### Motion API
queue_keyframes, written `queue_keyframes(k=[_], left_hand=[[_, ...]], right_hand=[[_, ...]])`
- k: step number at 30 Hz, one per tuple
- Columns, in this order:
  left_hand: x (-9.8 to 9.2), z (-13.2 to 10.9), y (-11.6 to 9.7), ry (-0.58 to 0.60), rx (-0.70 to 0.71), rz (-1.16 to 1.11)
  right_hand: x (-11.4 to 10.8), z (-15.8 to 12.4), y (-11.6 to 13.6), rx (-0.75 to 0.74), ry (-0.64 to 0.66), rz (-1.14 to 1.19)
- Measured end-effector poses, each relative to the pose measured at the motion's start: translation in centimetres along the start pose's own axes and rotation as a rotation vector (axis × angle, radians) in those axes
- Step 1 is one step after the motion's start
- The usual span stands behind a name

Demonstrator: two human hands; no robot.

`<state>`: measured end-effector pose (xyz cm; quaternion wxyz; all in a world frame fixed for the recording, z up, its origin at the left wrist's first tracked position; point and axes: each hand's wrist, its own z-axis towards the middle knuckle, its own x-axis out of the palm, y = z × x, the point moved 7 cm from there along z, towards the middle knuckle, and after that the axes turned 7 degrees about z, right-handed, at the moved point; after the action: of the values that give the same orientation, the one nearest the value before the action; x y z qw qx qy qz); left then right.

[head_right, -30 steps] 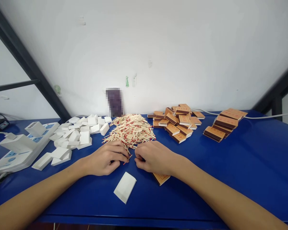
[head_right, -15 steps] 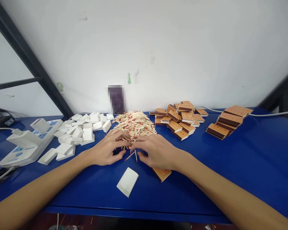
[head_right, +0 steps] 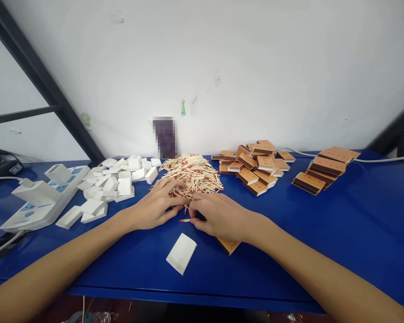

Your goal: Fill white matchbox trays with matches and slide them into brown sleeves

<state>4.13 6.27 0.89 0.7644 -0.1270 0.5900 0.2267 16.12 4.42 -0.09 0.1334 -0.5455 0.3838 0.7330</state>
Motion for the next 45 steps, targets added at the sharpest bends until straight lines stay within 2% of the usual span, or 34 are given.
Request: queue_keyframes(k=[7,10,13,16,19,22,24,26,29,34,38,42,45], left_hand=[[-0.1,0.0,-0.2,-0.013,0.029,0.066],[-0.2,0.0,-0.5,-0.024,0.041,0.054],[-0.6,-0.1,-0.6,-0.082,0.050,0.015],[-1.2,-0.3,-0.6,-0.191,0.045,-0.057],[-1.7,-0.4,-0.5,-0.313,0.040,-0.146],[-2.4,-0.4,-0.6,-0.430,0.027,-0.271],[-2.9,-0.4,-0.3,-0.497,-0.029,-0.386],[-3.2,-0.4,0.1,-0.523,-0.108,-0.512],[-3.0,-0.2,0.3,-0.501,-0.191,-0.699],[-1.7,0.1,0.7,-0.454,-0.332,-1.001],[-0.6,0.3,0.8,-0.435,-0.388,-1.249],[-0.4,0.2,1.0,-0.463,-0.412,-1.244],[-0.3,-0.1,1.3,-0.436,-0.442,-1.101]], right_hand=[[-0.7,-0.2,-1.1,0.100,0.039,0.000],[-0.8,-0.3,-0.9,0.091,0.036,0.002],[-0.5,-0.4,-0.4,0.053,0.052,0.052],[-0.3,-0.4,-0.1,0.012,0.046,0.071],[-1.0,-0.2,-0.1,-0.048,-0.090,0.057],[-2.4,-0.3,0.2,-0.159,-0.350,0.058],[-3.1,-0.6,0.5,-0.227,-0.491,0.077],[-3.3,-0.8,0.9,-0.272,-0.576,0.104],[-3.4,-0.9,1.3,-0.279,-0.643,0.195],[-3.6,-1.1,0.8,-0.151,-0.722,0.434],[-3.9,-1.4,1.4,-0.186,-0.756,0.381],[-4.2,-1.8,2.4,-0.263,-0.827,0.213],[-4.0,-1.9,2.5,-0.262,-0.833,0.134]])
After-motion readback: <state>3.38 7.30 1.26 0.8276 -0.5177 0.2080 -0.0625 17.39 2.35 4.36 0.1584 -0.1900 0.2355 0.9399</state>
